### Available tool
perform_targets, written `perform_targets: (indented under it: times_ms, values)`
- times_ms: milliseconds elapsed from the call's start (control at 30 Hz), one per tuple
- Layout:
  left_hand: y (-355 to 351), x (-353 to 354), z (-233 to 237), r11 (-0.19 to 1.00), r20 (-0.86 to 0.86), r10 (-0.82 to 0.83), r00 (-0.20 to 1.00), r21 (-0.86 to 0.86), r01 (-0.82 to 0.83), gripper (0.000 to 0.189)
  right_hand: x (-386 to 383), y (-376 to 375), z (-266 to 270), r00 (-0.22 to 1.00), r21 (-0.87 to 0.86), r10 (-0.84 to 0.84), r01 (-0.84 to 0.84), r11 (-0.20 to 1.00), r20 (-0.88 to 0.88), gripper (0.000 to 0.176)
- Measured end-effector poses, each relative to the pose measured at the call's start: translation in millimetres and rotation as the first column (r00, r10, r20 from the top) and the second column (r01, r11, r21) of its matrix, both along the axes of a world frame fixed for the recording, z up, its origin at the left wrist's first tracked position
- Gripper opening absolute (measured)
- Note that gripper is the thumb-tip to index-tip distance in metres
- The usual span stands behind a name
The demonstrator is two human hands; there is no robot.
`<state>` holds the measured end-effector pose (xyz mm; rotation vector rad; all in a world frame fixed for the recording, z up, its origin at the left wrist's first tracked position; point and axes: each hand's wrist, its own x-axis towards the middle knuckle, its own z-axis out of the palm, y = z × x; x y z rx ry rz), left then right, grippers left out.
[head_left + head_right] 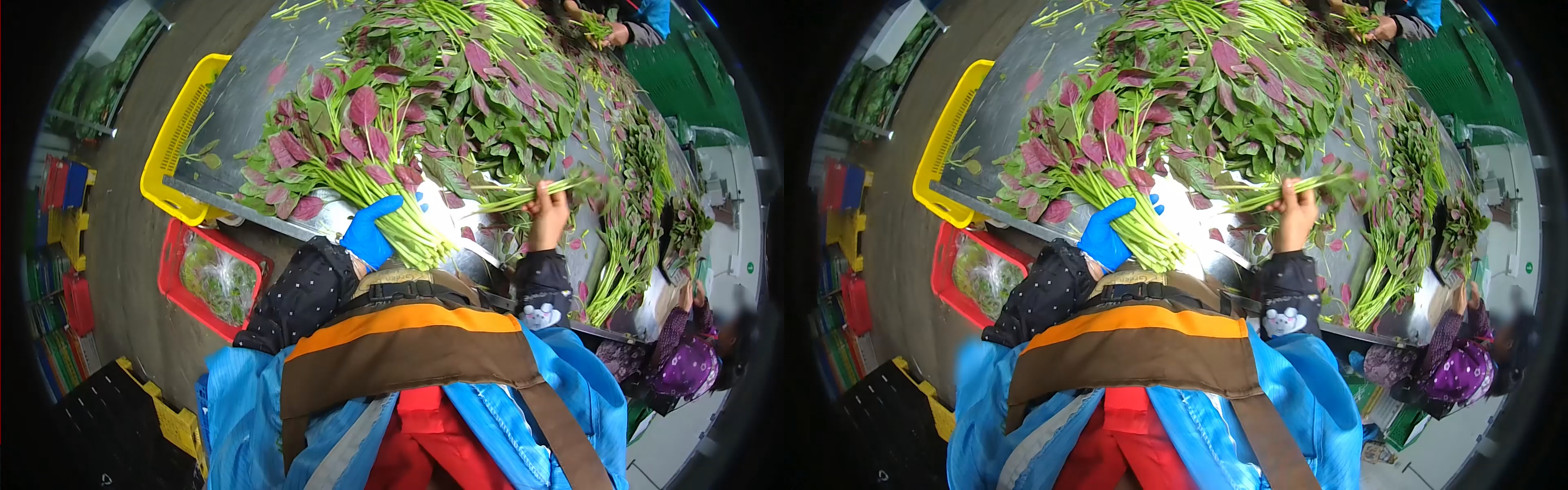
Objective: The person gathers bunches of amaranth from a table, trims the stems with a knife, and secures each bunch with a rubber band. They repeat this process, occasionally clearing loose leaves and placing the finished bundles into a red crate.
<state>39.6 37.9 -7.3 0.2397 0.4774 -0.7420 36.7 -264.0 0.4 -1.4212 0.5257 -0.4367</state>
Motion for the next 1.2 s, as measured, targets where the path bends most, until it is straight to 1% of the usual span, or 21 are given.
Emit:
perform_targets:
  times_ms: [67,133,233,300,367,433,500,533,567,633,700,733,767,833,867,900,967,1067,1100,1167,1200]
  values:
    - [0.7,0.5,-2.8,1.000,0.047,-0.021,0.999,-0.006,0.021,0.056,13.6,-7.3,44.2,0.984,-0.341,0.180,-0.169,0.925,0.000,0.013]
    - [0.6,0.7,-2.9,1.000,0.090,-0.020,0.996,-0.016,0.021,0.057,32.9,-2.2,93.9,0.906,-0.489,0.356,-0.424,0.762,-0.231,0.017]
    - [1.3,2.1,-0.7,0.998,0.103,-0.021,0.994,-0.053,0.027,0.059,65.7,45.4,140.0,0.675,-0.327,0.599,-0.735,0.593,-0.430,0.018]
    - [2.2,2.4,-7.3,0.993,0.058,-0.018,0.998,-0.113,0.025,0.060,88.0,86.9,131.5,0.453,-0.192,0.754,-0.890,0.414,-0.475,0.019]
    - [3.7,1.5,-12.3,0.991,0.102,-0.006,0.995,-0.132,0.020,0.054,102.3,135.9,98.2,0.322,-0.226,0.743,-0.946,0.232,-0.587,0.024]
    - [4.3,-0.6,-13.0,0.974,0.090,0.031,0.995,-0.228,-0.010,0.050,103.5,165.4,37.3,0.456,-0.603,0.692,-0.797,0.037,-0.560,0.028]
    - [1.9,-1.3,-17.9,0.987,0.113,0.037,0.993,-0.158,-0.019,0.045,91.9,174.0,30.3,0.497,-0.527,0.700,-0.826,0.200,-0.513,0.028]
    - [-0.3,-1.3,-20.2,0.996,0.135,0.029,0.990,-0.086,-0.017,0.044,85.0,170.8,32.2,0.499,-0.368,0.738,-0.860,0.354,-0.455,0.023]
    - [-0.6,-3.6,-22.6,1.000,0.151,0.014,0.988,-0.011,-0.013,0.043,79.8,165.7,34.5,0.473,-0.085,0.781,-0.871,0.483,-0.409,0.019]
    - [1.9,-1.4,-23.7,0.996,0.105,-0.040,0.994,-0.070,0.048,0.039,73.9,149.5,37.4,0.565,-0.328,0.772,-0.817,0.475,-0.290,0.017]
    - [-1.7,-0.3,-26.7,0.997,0.122,-0.039,0.992,-0.061,0.047,0.037,66.0,126.1,48.1,0.467,-0.402,0.748,-0.869,0.289,-0.472,0.019]
    - [-1.8,0.3,-25.3,0.993,0.123,-0.046,0.991,-0.105,0.059,0.036,55.2,120.2,58.6,0.439,-0.254,0.743,-0.899,0.358,-0.505,0.029]
    - [0.2,1.1,-18.7,0.987,0.123,-0.053,0.991,-0.147,0.071,0.035,45.3,115.9,65.8,0.387,-0.182,0.746,-0.921,0.346,-0.542,0.029]
    - [-0.4,-0.1,-17.2,0.980,0.113,-0.056,0.992,-0.186,0.076,0.033,26.1,107.9,61.1,0.378,-0.222,0.766,-0.926,0.305,-0.521,0.027]
    - [-1.8,0.0,-19.2,0.981,0.103,-0.052,0.993,-0.183,0.070,0.032,18.8,107.0,54.7,0.376,-0.171,0.771,-0.926,0.338,-0.515,0.025]
    - [-3.0,0.3,-21.7,0.982,0.093,-0.050,0.994,-0.179,0.066,0.032,13.4,110.4,45.7,0.424,-0.148,0.778,-0.903,0.403,-0.465,0.022]
    - [-3.2,0.4,-25.6,0.979,0.104,-0.060,0.993,-0.187,0.078,0.032,8.6,116.9,43.4,0.514,-0.275,0.676,-0.856,0.437,-0.527,0.019]
    - [-2.2,1.4,-24.5,0.986,0.097,-0.081,0.992,-0.136,0.094,0.032,14.7,111.7,32.7,0.563,-0.189,0.754,-0.825,0.532,-0.338,0.023]
    - [-3.7,1.8,-25.2,0.989,0.096,-0.083,0.992,-0.115,0.094,0.031,20.3,105.2,34.7,0.550,-0.327,0.693,-0.835,0.443,-0.466,0.044]
    - [-6.5,2.0,-26.3,0.997,0.119,-0.077,0.990,0.006,0.077,0.031,19.0,110.1,26.0,0.552,-0.059,0.760,-0.820,0.569,-0.343,0.072]
    - [-8.5,1.4,-27.0,0.993,0.143,-0.070,0.987,0.105,0.056,0.030,16.7,121.0,31.3,0.491,-0.022,0.792,-0.854,0.519,-0.363,0.079]
